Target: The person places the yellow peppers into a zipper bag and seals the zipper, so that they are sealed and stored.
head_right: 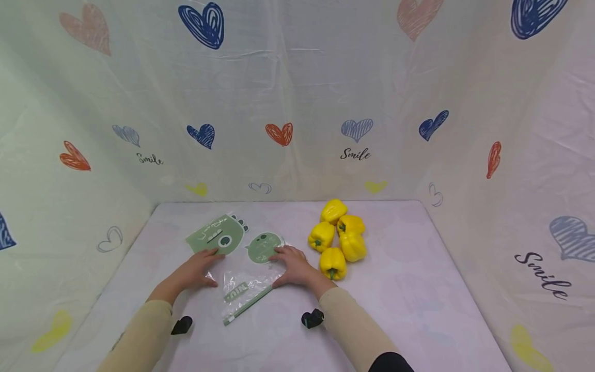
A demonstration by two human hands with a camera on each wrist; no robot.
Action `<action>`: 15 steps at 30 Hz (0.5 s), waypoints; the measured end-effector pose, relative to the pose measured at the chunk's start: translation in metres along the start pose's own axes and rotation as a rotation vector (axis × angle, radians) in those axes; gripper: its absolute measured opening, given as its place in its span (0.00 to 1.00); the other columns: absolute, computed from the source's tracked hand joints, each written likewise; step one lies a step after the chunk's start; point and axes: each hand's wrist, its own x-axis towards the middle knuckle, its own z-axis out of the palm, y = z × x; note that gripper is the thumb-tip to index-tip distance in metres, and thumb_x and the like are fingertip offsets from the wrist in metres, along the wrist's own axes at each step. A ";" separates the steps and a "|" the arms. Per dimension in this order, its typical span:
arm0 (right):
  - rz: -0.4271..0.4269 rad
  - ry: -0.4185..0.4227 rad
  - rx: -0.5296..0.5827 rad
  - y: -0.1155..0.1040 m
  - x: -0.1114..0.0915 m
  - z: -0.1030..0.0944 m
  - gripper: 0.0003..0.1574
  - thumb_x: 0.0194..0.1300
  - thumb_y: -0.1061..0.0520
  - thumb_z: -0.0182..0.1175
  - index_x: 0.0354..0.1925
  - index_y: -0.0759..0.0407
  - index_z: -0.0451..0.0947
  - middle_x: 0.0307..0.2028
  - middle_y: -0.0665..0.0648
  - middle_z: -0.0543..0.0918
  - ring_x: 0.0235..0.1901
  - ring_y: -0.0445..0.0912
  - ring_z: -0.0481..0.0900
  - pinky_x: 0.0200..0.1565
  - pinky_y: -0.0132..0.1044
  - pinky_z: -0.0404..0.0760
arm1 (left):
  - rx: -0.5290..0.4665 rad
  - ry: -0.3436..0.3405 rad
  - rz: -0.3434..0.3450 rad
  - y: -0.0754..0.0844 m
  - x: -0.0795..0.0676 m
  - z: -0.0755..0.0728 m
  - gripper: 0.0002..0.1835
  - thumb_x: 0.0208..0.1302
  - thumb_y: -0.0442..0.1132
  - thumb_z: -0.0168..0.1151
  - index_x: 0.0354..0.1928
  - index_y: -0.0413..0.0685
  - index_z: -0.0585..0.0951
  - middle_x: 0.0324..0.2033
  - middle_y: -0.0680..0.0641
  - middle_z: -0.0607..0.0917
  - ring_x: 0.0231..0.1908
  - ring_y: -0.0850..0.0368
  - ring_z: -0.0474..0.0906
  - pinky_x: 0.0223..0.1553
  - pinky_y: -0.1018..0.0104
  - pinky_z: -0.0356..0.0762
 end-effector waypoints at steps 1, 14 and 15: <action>0.004 -0.007 0.002 -0.001 0.000 0.000 0.45 0.44 0.42 0.77 0.62 0.46 0.76 0.72 0.52 0.61 0.72 0.53 0.51 0.70 0.54 0.49 | -0.002 -0.003 -0.007 -0.001 0.000 0.000 0.44 0.43 0.48 0.79 0.65 0.45 0.73 0.69 0.34 0.63 0.68 0.31 0.55 0.66 0.38 0.55; -0.005 -0.049 0.001 -0.006 -0.006 -0.001 0.45 0.47 0.44 0.77 0.63 0.47 0.75 0.73 0.52 0.57 0.73 0.55 0.47 0.70 0.56 0.47 | -0.005 0.036 0.036 0.024 -0.006 0.006 0.42 0.46 0.48 0.78 0.63 0.41 0.74 0.66 0.34 0.69 0.66 0.35 0.61 0.67 0.42 0.56; -0.007 -0.045 -0.001 -0.005 -0.007 -0.001 0.45 0.47 0.43 0.77 0.63 0.47 0.75 0.73 0.52 0.57 0.73 0.55 0.47 0.70 0.55 0.47 | -0.003 0.039 0.043 0.027 -0.007 0.007 0.41 0.45 0.49 0.78 0.63 0.41 0.75 0.65 0.34 0.69 0.66 0.35 0.61 0.66 0.42 0.57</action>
